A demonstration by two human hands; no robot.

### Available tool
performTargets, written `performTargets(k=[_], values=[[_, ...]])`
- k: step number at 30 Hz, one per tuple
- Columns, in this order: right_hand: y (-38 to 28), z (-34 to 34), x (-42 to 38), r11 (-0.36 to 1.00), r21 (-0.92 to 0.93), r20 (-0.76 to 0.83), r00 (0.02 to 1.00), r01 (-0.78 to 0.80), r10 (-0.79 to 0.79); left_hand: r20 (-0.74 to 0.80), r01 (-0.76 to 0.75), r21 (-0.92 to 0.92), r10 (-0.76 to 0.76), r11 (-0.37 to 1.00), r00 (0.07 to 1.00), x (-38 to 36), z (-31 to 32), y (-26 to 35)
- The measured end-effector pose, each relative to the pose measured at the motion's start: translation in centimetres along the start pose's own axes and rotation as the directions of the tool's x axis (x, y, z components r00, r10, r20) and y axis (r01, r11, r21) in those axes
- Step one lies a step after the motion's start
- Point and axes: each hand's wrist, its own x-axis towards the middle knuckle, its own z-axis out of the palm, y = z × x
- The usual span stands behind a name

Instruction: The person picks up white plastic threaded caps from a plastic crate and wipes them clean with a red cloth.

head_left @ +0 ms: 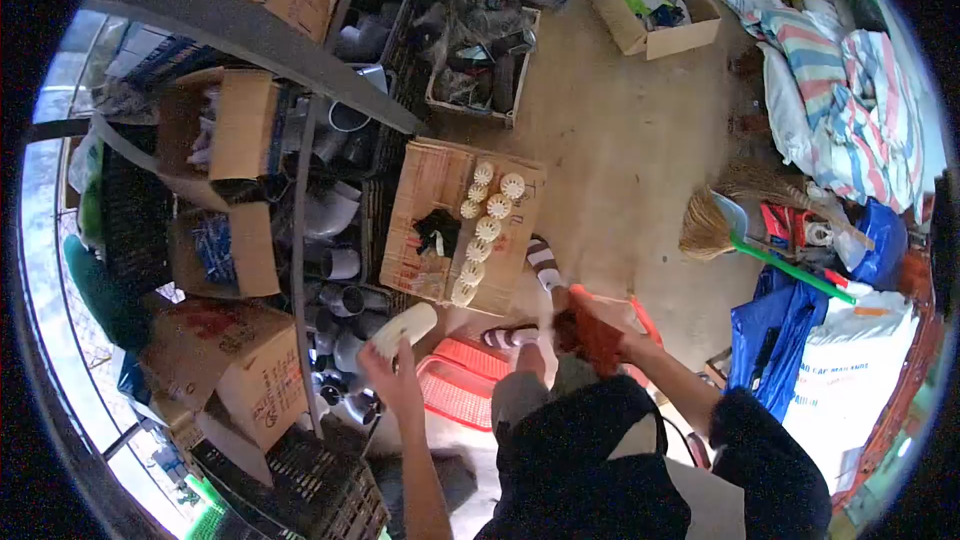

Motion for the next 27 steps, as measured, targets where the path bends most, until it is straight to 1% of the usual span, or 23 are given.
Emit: performTargets(k=[1,2,3,4,5,6,7,8,9,10,13,14,15,17,18,19,21,22,23,24,25,26,27], values=[[0.1,-4.0,0.9,0.977,-0.188,-0.07,0.991,0.101,-0.115,0.027,0.023,0.015,-0.024,1.0,0.999,2.0,2.8,-0.1],[0.1,-8.0,1.7,0.91,-0.382,-0.138,0.964,0.161,-0.229,0.048,0.004,-0.047,-0.002,0.999,0.999,3.7,5.1,-1.9],[1.7,-12.1,2.3,0.902,-0.406,-0.165,0.959,0.147,-0.231,0.071,-0.014,-0.107,0.022,0.994,0.997,5.6,7.2,-4.7],[3.2,-16.0,2.8,0.894,-0.428,-0.191,0.954,0.132,-0.232,0.115,-0.078,0.023,0.075,0.997,0.991,7.9,9.3,-7.6],[3.8,-18.5,1.8,0.965,-0.262,-0.261,0.963,0.001,-0.072,0.166,-0.144,0.153,0.118,0.978,0.979,10.0,10.8,-10.8],[6.0,-23.1,1.5,0.914,-0.402,-0.188,0.972,0.054,-0.14,0.194,-0.142,0.24,0.095,0.961,0.976,11.3,12.0,-11.6],[6.8,-24.9,0.9,0.949,-0.311,-0.196,0.974,0.045,-0.11,0.222,-0.144,0.324,0.073,0.935,0.972,12.6,13.2,-12.3],[7.6,-26.6,0.2,0.976,-0.216,-0.204,0.976,0.035,-0.08,0.216,-0.076,0.368,-0.006,0.927,0.976,13.7,14.6,-11.6],[7.2,-27.1,-1.4,0.991,0.13,-0.271,0.96,-0.033,0.068,0.211,-0.004,0.408,-0.09,0.913,0.973,14.2,16.2,-11.5],[8.3,-28.4,-2.1,0.972,0.233,-0.255,0.964,-0.014,0.075,0.207,0.015,0.39,-0.103,0.921,0.973,14.6,17.5,-12.8],[12.8,-34.7,-1.7,0.89,0.419,-0.188,0.941,-0.182,0.281,0.227,0.01,0.352,-0.096,0.936,0.969,17.5,20.9,-19.0],[11.9,-31.9,-2.5,0.931,0.358,-0.342,0.919,-0.065,0.196,0.245,-0.002,0.35,-0.089,0.937,0.965,18.2,21.8,-21.0],[11.7,-31.9,-2.1,0.919,0.374,-0.31,0.917,-0.125,0.251,0.263,-0.012,0.348,-0.085,0.937,0.961,18.7,22.4,-22.2],[12.1,-33.5,-2.4,0.887,0.39,-0.255,0.896,-0.249,0.364,0.281,-0.115,0.423,-0.01,0.899,0.96,19.2,23.2,-23.0],[11.7,-32.3,-2.9,0.933,0.333,-0.358,0.897,-0.135,0.258,0.296,-0.167,0.453,0.029,0.876,0.955,19.3,24.0,-23.2],[8.8,-30.8,-4.0,0.916,0.335,-0.202,0.933,-0.22,0.298,0.3,-0.142,0.472,-0.007,0.87,0.954,19.3,24.7,-23.1],[9.4,-31.5,-3.8,0.921,0.309,-0.279,0.904,-0.236,0.325,0.297,-0.09,0.515,-0.078,0.852,0.952,19.4,25.4,-22.3],[8.9,-31.2,-4.0,0.926,0.283,-0.319,0.885,-0.251,0.338,0.283,-0.032,0.511,-0.132,0.859,0.95,19.2,25.6,-20.5],[8.4,-30.9,-3.8,0.93,0.256,-0.356,0.869,-0.263,0.343,0.308,-0.049,0.503,-0.126,0.863,0.943,19.3,26.1,-20.7],[9.0,-32.5,-3.6,0.913,0.264,-0.363,0.845,-0.311,0.393,0.333,-0.066,0.497,-0.12,0.865,0.935,19.3,26.4,-21.4],[9.4,-33.9,-3.4,0.892,0.305,-0.282,0.863,-0.333,0.418,0.358,-0.082,0.492,-0.115,0.867,0.926,19.2,26.3,-21.9],[9.5,-34.1,-3.5,0.912,0.29,-0.286,0.884,-0.289,0.371,0.377,-0.107,0.435,-0.072,0.894,0.924,19.1,26.4,-21.9],[9.4,-34.2,-3.6,0.93,0.274,-0.29,0.902,-0.244,0.321,0.39,-0.08,0.44,-0.111,0.894,0.914,19.1,26.4,-22.7]])
